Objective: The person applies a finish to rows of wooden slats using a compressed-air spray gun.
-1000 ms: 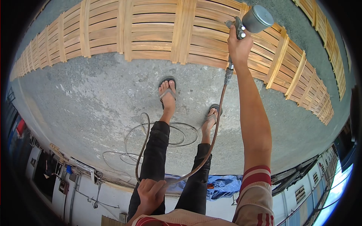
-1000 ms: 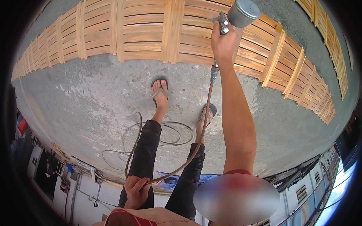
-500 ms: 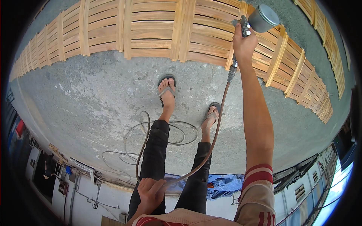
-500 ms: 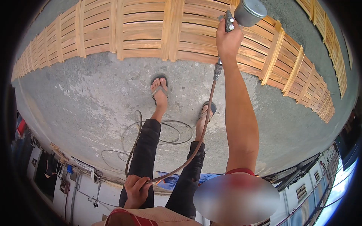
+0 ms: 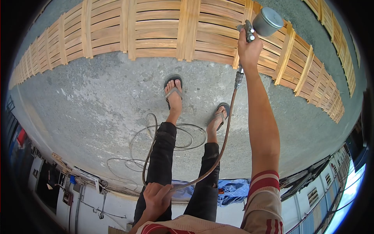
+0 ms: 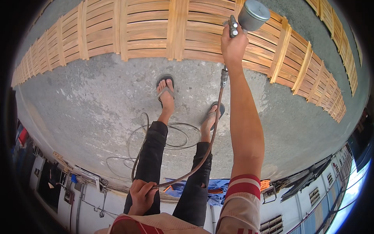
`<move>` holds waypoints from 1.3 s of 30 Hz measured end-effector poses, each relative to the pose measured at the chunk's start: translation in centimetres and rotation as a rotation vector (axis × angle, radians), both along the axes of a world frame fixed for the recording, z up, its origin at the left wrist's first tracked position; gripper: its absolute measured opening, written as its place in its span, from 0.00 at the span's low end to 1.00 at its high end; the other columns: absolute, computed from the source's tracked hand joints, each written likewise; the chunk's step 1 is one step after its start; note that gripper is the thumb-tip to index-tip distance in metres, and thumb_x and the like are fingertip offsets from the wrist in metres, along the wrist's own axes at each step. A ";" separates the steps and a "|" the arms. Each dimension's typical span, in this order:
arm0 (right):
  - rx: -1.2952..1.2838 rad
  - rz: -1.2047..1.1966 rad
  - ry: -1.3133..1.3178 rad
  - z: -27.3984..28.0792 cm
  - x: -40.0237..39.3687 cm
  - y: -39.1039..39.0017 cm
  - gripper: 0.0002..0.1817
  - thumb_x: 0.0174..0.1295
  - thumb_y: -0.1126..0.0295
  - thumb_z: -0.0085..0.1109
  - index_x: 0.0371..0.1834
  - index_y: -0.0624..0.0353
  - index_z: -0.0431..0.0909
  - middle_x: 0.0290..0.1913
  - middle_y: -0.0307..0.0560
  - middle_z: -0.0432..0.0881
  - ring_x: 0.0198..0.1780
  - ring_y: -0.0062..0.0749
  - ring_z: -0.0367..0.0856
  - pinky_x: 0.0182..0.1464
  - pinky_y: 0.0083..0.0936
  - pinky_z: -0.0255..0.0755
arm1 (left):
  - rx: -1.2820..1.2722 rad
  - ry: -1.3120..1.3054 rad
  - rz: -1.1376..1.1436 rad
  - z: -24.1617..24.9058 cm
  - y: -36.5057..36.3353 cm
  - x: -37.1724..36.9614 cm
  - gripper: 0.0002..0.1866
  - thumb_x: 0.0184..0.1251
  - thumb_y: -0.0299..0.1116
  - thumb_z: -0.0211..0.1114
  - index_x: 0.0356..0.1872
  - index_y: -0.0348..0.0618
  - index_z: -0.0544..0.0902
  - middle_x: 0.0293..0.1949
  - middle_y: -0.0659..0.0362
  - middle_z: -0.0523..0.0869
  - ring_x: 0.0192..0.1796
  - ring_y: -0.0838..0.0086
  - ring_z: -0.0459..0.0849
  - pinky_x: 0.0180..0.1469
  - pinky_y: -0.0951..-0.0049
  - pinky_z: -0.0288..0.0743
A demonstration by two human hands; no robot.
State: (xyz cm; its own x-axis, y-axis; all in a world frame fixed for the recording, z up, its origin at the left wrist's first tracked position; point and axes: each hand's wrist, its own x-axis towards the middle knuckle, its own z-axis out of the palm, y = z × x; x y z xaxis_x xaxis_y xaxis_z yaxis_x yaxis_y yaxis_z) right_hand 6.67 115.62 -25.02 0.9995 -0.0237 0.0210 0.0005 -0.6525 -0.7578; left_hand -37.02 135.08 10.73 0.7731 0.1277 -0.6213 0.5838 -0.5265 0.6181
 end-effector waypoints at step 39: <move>0.537 0.009 0.346 0.3 -7.5 1.7 0.12 0.78 0.69 0.68 0.47 0.72 0.84 0.30 0.44 0.86 0.28 0.25 0.86 0.31 0.27 0.80 | 0.048 -0.027 0.010 -0.2 -1.4 -6.4 0.10 0.69 0.35 0.79 0.43 0.41 0.91 0.32 0.59 0.85 0.32 0.61 0.81 0.37 0.58 0.69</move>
